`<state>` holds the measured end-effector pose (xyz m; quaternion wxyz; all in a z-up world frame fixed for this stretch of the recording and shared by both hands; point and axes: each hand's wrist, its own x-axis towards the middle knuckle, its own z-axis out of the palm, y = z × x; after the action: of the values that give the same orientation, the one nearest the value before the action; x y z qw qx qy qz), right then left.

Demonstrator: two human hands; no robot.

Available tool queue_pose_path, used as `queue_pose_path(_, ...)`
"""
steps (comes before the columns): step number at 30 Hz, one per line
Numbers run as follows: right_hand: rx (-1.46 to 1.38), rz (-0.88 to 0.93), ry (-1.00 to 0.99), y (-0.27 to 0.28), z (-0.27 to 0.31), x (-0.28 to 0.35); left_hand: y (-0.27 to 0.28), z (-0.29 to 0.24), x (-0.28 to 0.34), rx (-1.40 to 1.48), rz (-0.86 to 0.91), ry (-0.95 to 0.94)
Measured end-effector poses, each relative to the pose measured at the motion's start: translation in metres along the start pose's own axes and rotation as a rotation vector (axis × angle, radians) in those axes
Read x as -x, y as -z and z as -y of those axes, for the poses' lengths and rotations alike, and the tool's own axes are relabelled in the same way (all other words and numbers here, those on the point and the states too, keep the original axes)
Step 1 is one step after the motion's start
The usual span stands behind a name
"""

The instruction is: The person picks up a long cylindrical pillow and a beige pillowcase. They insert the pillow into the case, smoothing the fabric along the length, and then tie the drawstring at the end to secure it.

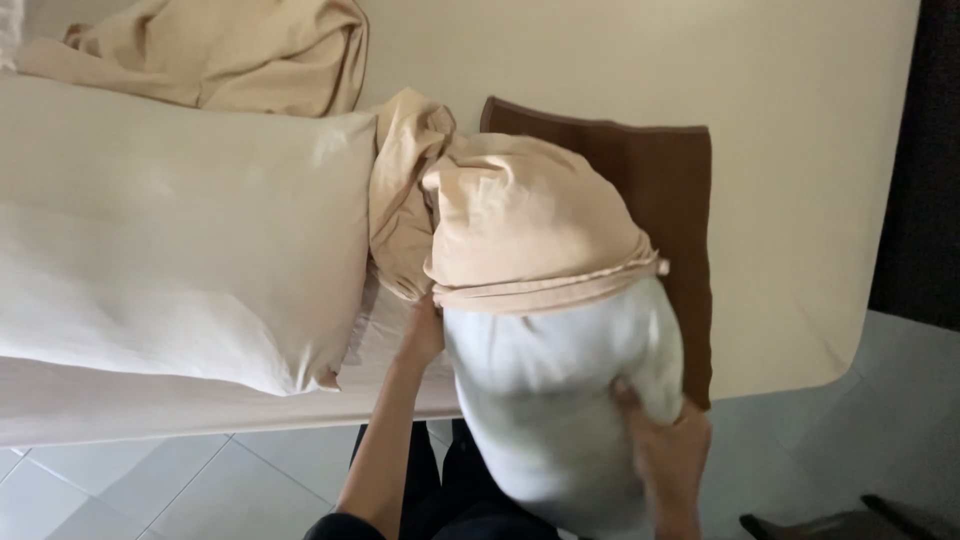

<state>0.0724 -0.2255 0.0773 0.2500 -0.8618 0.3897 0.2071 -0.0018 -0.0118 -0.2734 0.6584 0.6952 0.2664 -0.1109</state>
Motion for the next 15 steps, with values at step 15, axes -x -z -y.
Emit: queue_pose_path(15,-0.112,0.359,1.132,-0.092,0.06,-0.067,0.03,-0.227,0.099,-0.52,-0.461,-0.27)
